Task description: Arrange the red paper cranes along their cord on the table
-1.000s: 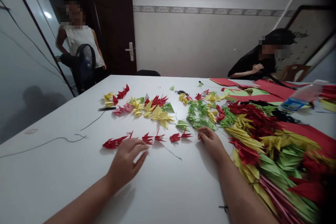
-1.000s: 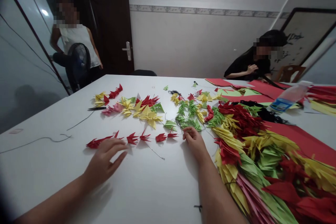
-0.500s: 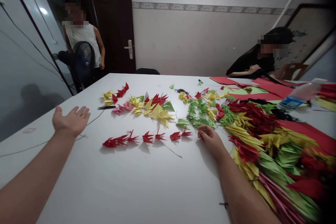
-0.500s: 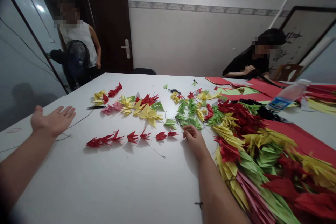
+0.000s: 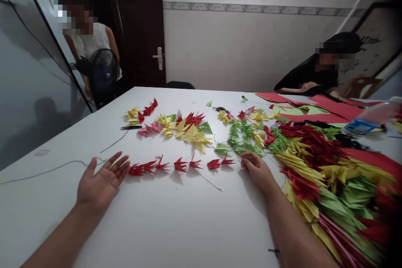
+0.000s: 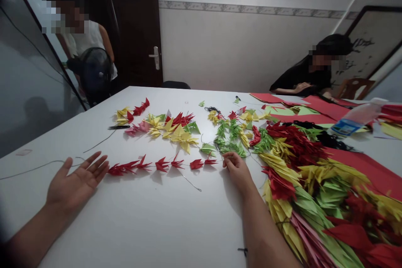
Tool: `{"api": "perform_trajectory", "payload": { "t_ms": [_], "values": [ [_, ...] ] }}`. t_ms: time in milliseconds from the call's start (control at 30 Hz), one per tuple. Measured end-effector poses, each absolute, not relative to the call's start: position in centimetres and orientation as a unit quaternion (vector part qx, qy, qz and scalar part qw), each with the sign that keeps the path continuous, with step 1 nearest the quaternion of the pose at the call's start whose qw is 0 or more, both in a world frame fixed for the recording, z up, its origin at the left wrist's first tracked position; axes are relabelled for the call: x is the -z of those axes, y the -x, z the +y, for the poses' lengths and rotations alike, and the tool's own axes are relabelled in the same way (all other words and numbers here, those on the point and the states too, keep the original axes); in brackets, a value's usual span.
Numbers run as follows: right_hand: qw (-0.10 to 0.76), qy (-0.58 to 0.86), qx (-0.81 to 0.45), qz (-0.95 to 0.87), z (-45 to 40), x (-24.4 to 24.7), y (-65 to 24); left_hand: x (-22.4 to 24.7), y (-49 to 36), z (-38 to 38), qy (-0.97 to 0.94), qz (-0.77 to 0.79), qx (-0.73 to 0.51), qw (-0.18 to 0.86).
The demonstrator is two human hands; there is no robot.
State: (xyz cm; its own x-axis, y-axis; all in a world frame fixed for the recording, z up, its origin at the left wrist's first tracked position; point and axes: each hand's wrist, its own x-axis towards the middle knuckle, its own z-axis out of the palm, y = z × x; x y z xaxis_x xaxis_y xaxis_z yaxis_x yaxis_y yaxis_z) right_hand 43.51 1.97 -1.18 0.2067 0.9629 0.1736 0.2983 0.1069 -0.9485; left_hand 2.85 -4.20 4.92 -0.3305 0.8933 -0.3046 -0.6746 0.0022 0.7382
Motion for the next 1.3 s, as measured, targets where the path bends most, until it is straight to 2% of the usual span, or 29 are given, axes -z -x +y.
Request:
{"api": "perform_trajectory", "payload": {
  "t_ms": [1300],
  "values": [
    [0.496,0.594,-0.318,-0.548,1.8,0.8,-43.2,-3.6,-2.8,-4.2,-0.137,0.419,-0.682,0.584]
  ]
}}
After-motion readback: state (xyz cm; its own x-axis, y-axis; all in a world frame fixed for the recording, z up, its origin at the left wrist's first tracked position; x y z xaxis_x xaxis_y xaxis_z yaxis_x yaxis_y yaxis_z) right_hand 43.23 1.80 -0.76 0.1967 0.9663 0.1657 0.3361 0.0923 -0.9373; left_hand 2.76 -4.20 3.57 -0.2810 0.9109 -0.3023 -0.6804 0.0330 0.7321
